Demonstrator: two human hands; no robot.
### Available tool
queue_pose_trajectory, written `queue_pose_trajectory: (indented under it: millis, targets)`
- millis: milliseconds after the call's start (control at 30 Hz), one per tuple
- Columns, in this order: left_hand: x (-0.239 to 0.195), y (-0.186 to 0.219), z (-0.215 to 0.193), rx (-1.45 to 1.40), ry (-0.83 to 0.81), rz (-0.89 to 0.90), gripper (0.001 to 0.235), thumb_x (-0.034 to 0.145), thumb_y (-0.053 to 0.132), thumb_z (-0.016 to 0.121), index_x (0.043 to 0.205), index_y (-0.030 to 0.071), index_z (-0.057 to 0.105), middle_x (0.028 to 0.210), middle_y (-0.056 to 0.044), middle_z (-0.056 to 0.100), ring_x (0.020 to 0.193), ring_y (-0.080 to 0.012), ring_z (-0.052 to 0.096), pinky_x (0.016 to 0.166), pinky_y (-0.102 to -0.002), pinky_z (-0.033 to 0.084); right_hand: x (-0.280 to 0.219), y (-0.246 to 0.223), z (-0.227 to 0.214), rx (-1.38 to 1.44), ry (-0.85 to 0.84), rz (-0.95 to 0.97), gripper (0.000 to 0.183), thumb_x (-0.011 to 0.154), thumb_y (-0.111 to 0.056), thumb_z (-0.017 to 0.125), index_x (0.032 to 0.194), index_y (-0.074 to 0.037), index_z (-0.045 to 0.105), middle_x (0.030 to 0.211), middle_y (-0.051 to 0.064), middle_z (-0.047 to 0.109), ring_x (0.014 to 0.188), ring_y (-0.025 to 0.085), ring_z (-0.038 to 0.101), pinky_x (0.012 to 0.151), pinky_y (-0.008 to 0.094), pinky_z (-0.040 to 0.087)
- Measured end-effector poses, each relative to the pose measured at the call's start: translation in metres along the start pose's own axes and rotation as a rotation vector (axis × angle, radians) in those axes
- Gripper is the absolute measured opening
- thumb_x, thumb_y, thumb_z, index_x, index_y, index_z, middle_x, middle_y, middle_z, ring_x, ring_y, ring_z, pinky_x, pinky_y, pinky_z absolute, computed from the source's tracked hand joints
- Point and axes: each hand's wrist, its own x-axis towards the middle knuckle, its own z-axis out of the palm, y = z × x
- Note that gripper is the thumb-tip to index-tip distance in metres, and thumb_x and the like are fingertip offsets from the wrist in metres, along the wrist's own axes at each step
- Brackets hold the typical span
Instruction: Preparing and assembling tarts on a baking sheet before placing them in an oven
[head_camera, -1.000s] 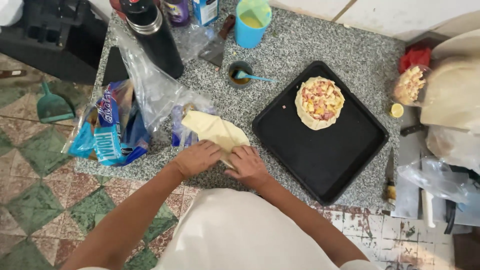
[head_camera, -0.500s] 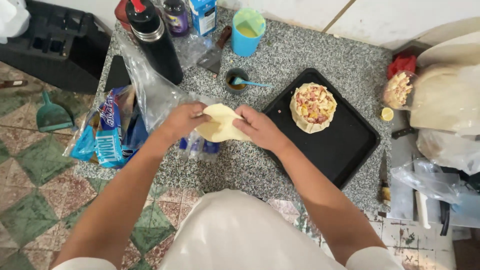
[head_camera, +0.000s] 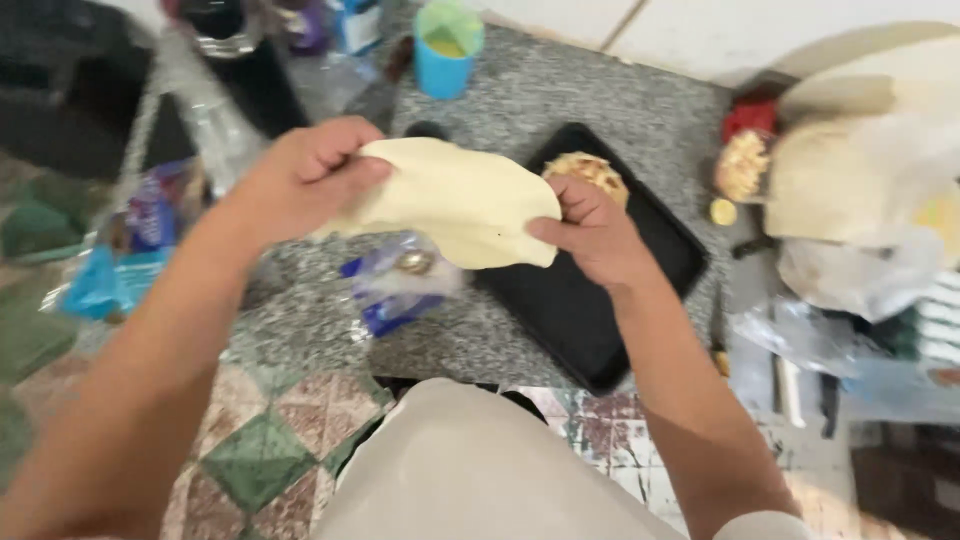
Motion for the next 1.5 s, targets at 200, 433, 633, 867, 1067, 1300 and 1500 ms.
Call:
queue_pose_trajectory:
  millis: [200,433,633,867,1067,1300,1500]
  targets:
    - [0.036,0.064,0.069,-0.123,-0.083,0.050,0.013,0.104,0.020,0.065,0.101,0.007,0.068,0.067,-0.002,0.054,0.064,-0.0150,0.051,0.063,-0.031,0.050,-0.055,-0.091,-0.080,-0.201,-0.007,-0.022,0.026,0.085,0.007,0.078,0.109,0.003,0.066,0.079,0.007,0.072,0.069,0.013,0.073,0.063,0.026,0.061]
    - [0.088,0.049,0.191,-0.098,-0.020,0.051,0.018,0.108,0.021,0.063,0.118,0.007,0.068,0.075,-0.005,0.063,0.075,-0.0161,0.059,0.075,-0.033,0.051,-0.099,-0.100,-0.182,-0.279,0.046,-0.045,0.031,0.087,0.003,0.079,0.116,0.002,0.068,0.080,0.004,0.070,0.072,0.011,0.072,0.068,0.025,0.060]
    - [0.055,0.067,0.285,0.400,-0.021,0.008,0.027,0.104,0.028,0.061,0.112,0.003,0.068,0.087,-0.031,0.069,0.087,-0.0548,0.064,0.076,-0.062,0.048,-0.177,-0.065,-0.232,-0.842,0.048,-0.251,0.035,0.088,-0.001,0.082,0.122,0.000,0.073,0.088,0.018,0.073,0.085,0.024,0.068,0.079,0.041,0.055]
    - [-0.038,-0.094,0.419,0.476,-0.220,0.478,0.023,0.104,0.020,0.051,0.117,0.009,0.067,0.113,-0.012,0.074,0.105,-0.0366,0.069,0.091,-0.051,0.055,-0.277,0.122,-0.239,-0.382,-0.005,-0.042,0.037,0.093,-0.019,0.076,0.124,0.000,0.073,0.126,0.020,0.070,0.128,0.041,0.056,0.113,0.055,0.039]
    - [-0.054,-0.115,0.472,0.793,-0.133,0.323,0.022,0.098,0.040,0.059,0.096,0.019,0.065,0.088,0.000,0.065,0.091,-0.0255,0.068,0.088,-0.045,0.050,-0.263,0.130,-0.262,-0.963,-0.267,-0.070,0.029,0.099,-0.020,0.068,0.126,-0.012,0.070,0.120,0.012,0.073,0.121,0.039,0.063,0.111,0.059,0.042]
    - [-0.034,-0.113,0.497,0.605,-0.214,-0.041,0.030,0.094,0.035,0.067,0.124,0.029,0.065,0.094,0.002,0.072,0.093,-0.0277,0.072,0.084,-0.048,0.052,-0.248,0.202,-0.228,-1.092,-0.313,-0.006,0.035,0.089,-0.028,0.073,0.124,-0.028,0.068,0.098,0.000,0.074,0.099,0.031,0.070,0.089,0.049,0.050]
    - [-0.037,-0.046,0.452,0.192,-0.344,-0.043,0.026,0.086,0.019,0.070,0.111,0.026,0.069,0.089,-0.006,0.076,0.091,-0.0385,0.071,0.082,-0.053,0.056,-0.265,0.106,-0.206,-0.921,-0.360,0.097,0.010,0.098,-0.025,0.061,0.103,-0.020,0.069,0.097,0.009,0.073,0.099,0.036,0.070,0.082,0.052,0.056]
